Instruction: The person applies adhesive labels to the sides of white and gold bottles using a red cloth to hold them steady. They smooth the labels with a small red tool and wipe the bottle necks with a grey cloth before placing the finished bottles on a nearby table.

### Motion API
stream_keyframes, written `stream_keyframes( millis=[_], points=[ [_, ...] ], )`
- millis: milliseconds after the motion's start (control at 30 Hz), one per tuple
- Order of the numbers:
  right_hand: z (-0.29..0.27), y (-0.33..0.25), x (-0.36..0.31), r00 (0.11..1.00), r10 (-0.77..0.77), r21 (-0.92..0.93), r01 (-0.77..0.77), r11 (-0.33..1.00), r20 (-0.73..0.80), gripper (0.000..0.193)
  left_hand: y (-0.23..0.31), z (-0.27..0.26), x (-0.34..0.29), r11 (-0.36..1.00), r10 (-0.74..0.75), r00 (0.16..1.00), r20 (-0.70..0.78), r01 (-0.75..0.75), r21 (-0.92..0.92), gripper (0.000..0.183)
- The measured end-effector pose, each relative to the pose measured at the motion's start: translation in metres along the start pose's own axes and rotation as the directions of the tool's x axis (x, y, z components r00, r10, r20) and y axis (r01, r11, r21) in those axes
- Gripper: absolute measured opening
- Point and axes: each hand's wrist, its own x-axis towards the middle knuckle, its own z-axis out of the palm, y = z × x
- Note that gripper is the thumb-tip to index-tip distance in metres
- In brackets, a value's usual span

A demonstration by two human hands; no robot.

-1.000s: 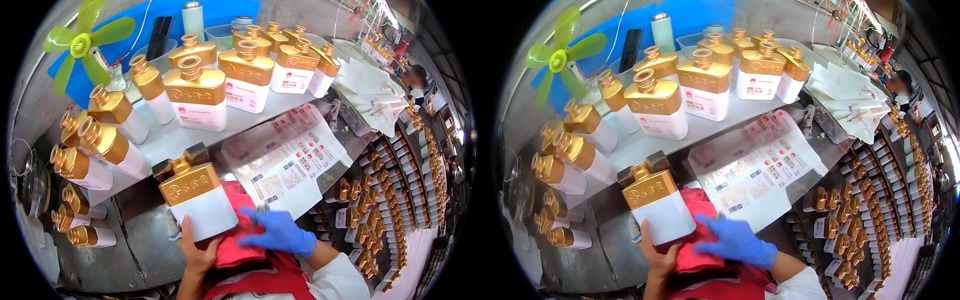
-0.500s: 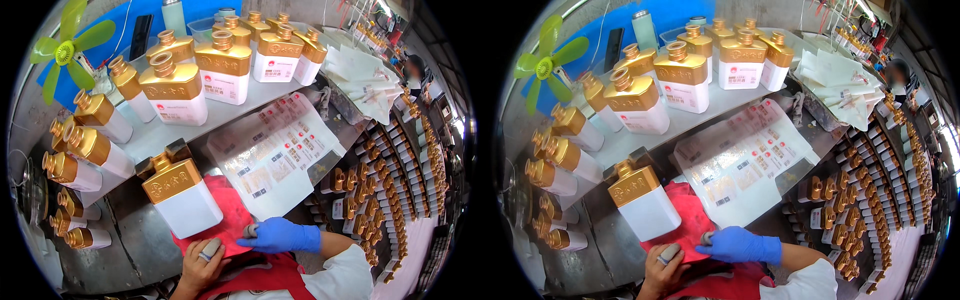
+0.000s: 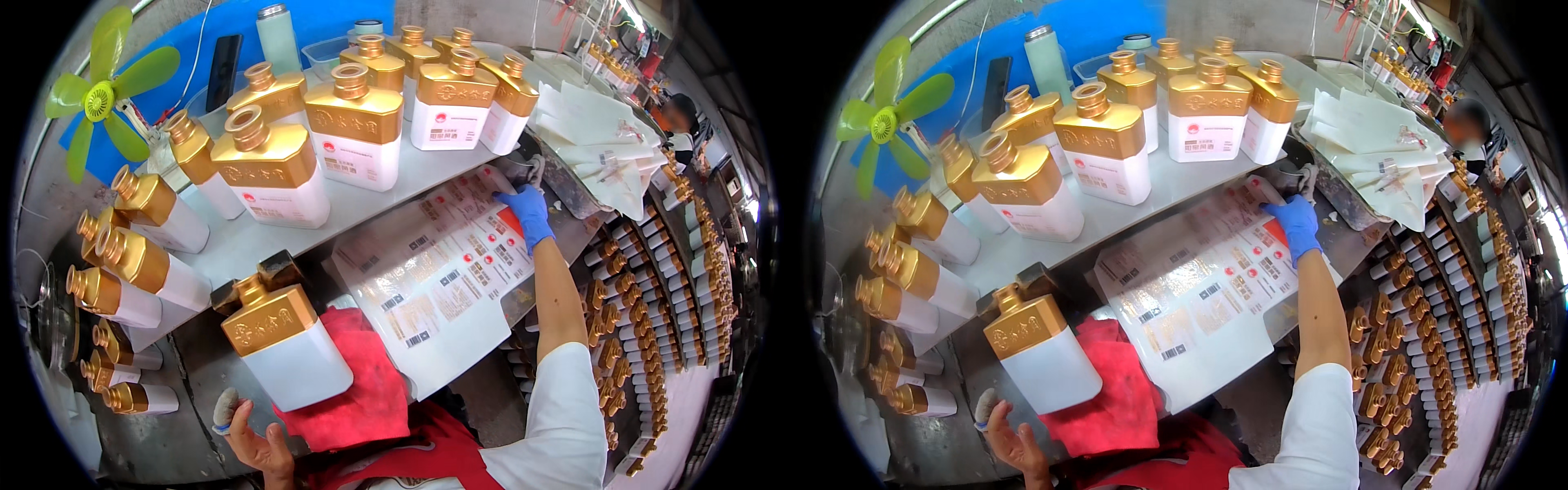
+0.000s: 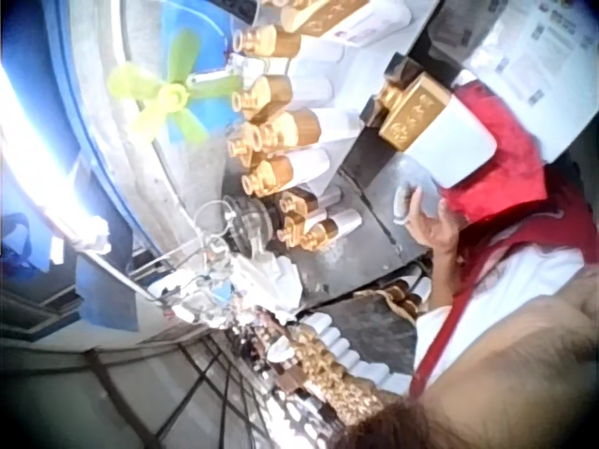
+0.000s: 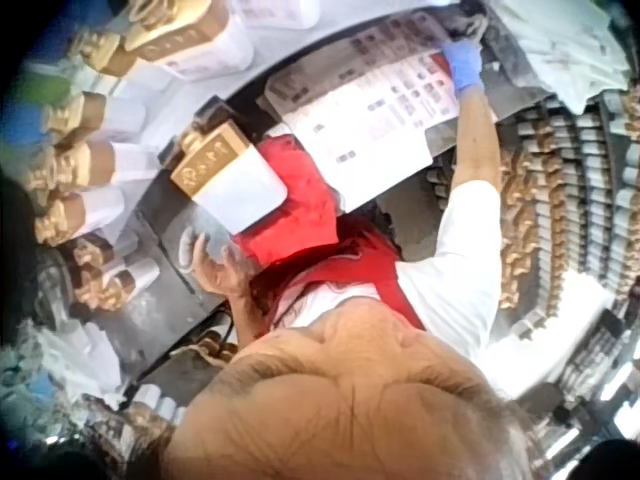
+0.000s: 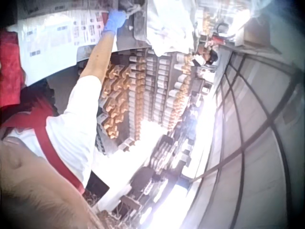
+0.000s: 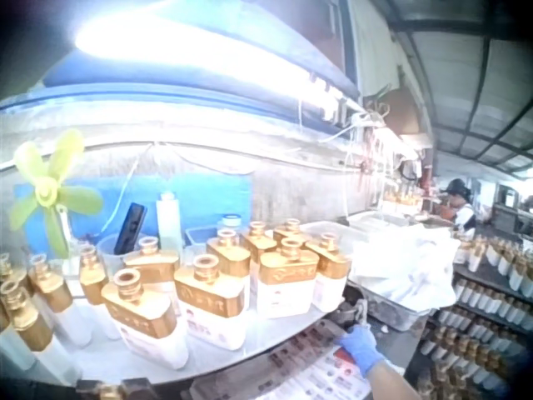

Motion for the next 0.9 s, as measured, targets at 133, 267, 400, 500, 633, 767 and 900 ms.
stream_keyframes(
  millis=[133,267,400,500,633,767,900],
  points=[
    [0.025,0.003,0.014,0.983,-0.078,-0.091,0.064,0.994,-0.163,0.057,-0.008,0.000,0.001,0.999,-0.009,0.999,0.042,0.007,0.051,0.044],
    [0.028,0.024,0.028,0.978,-0.128,-0.041,0.123,0.992,-0.167,0.037,-0.008,0.005,0.006,0.994,0.008,0.998,0.068,-0.015,0.108,0.043],
    [0.028,0.046,0.036,0.973,-0.073,0.176,0.114,0.978,-0.221,0.032,-0.005,0.008,0.012,0.993,0.040,0.995,0.089,-0.049,0.110,0.042],
    [0.016,0.054,0.029,0.955,-0.039,0.304,0.132,0.944,-0.294,0.030,-0.006,0.005,0.014,0.993,0.056,0.995,0.080,-0.064,0.103,0.041],
    [-0.024,0.019,-0.025,0.881,-0.228,0.044,0.269,0.962,-0.415,0.024,-0.001,-0.003,0.022,0.980,0.139,0.989,0.048,-0.145,0.139,0.042],
    [-0.061,-0.053,-0.152,0.867,-0.474,-0.182,0.447,0.876,-0.154,0.018,-0.017,-0.001,0.016,0.969,-0.187,0.982,0.039,0.191,-0.157,0.048],
    [-0.085,-0.126,-0.284,0.781,-0.592,0.177,0.565,0.806,0.199,0.010,-0.017,0.009,0.022,0.829,-0.248,0.961,0.120,0.275,-0.487,0.061]
  ],
)
